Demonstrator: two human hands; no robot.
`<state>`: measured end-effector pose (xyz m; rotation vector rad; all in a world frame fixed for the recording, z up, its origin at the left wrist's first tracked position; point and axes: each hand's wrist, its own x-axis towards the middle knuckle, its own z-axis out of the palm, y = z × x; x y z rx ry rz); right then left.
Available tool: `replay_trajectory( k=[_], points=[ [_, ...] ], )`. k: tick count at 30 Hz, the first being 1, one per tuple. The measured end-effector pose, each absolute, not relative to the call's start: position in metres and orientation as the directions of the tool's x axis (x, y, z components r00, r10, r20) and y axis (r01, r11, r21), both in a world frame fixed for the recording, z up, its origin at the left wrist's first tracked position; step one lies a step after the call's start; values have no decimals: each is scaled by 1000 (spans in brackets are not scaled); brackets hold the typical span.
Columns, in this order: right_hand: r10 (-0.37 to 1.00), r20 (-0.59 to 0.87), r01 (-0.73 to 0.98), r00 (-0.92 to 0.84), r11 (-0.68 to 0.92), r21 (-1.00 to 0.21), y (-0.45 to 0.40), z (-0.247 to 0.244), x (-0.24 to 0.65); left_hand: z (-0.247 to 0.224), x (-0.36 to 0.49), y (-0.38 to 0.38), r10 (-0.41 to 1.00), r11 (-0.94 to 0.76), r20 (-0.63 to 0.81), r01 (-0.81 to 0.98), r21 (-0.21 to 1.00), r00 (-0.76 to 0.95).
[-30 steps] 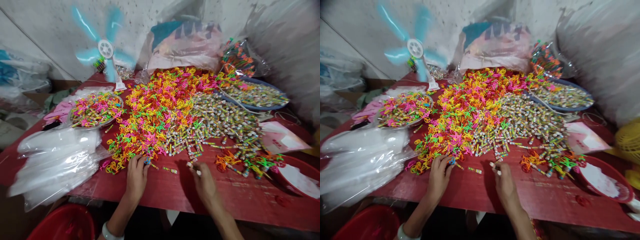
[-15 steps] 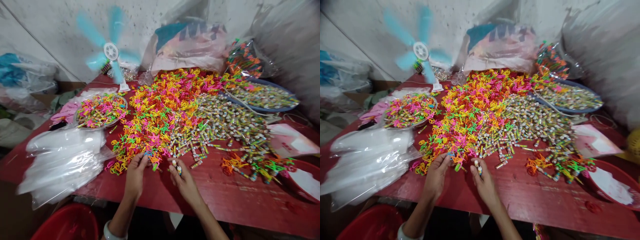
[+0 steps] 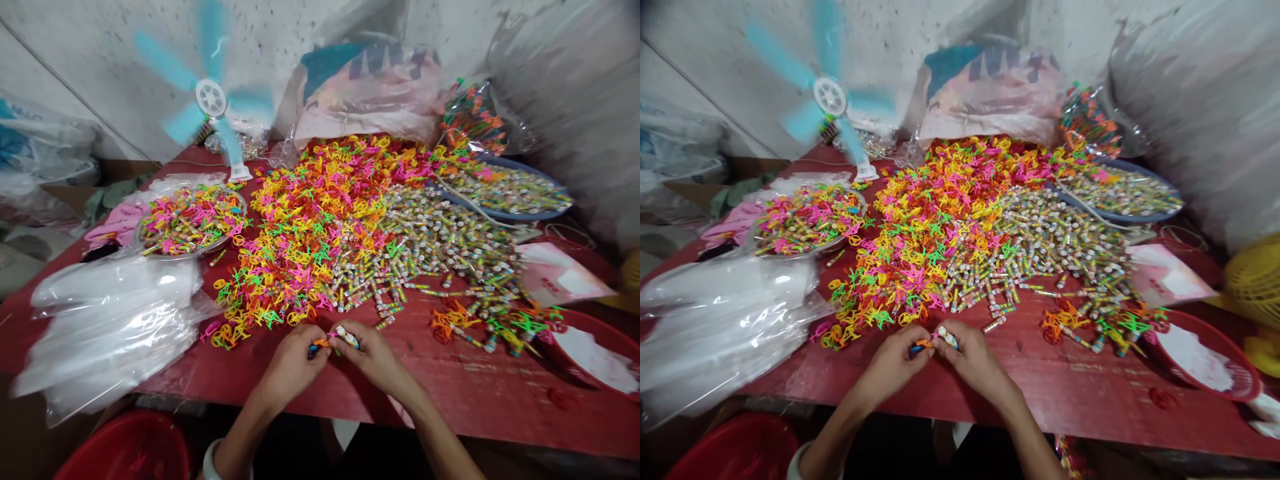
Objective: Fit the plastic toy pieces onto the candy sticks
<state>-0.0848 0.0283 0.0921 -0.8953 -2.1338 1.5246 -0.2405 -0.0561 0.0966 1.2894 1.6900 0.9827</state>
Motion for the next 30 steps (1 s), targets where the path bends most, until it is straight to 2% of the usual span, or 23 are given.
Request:
replay_trajectory(
  k=[1,3,6,9,12,16,23,26,30],
  points=[
    [700,-37,277,-713,233,-932,28,92,-86,96,-240,-55,977,172,-106,400,900,-182],
    [783,22,268,-621,239,-933,23,92,-86,93,-238,-53,966,195,-121,338,921,-229],
    [888,37,309,-458,198,-930,6,91,-79,88,-236,-54,904,308,-276,50,950,-327],
    [880,-18,351,-475,171,-920,-15,86,-71,83,-233,-57,849,336,-400,-232,913,-344],
    [861,-89,345,-501,104,-933,-27,76,-72,80,-226,-60,828,318,-442,-358,878,-347],
    [868,-162,338,-470,8,-941,-25,66,-78,81,-216,-59,840,301,-422,-355,885,-340],
    [852,-150,369,-501,53,-928,-22,62,-79,83,-210,-59,845,307,-412,-322,896,-341],
    [861,-99,420,-499,141,-897,-26,58,-81,77,-204,-60,823,280,-396,-314,907,-408],
    [847,82,442,-525,353,-824,-30,51,-82,67,-198,-63,803,285,-387,-279,917,-452]
  ],
)
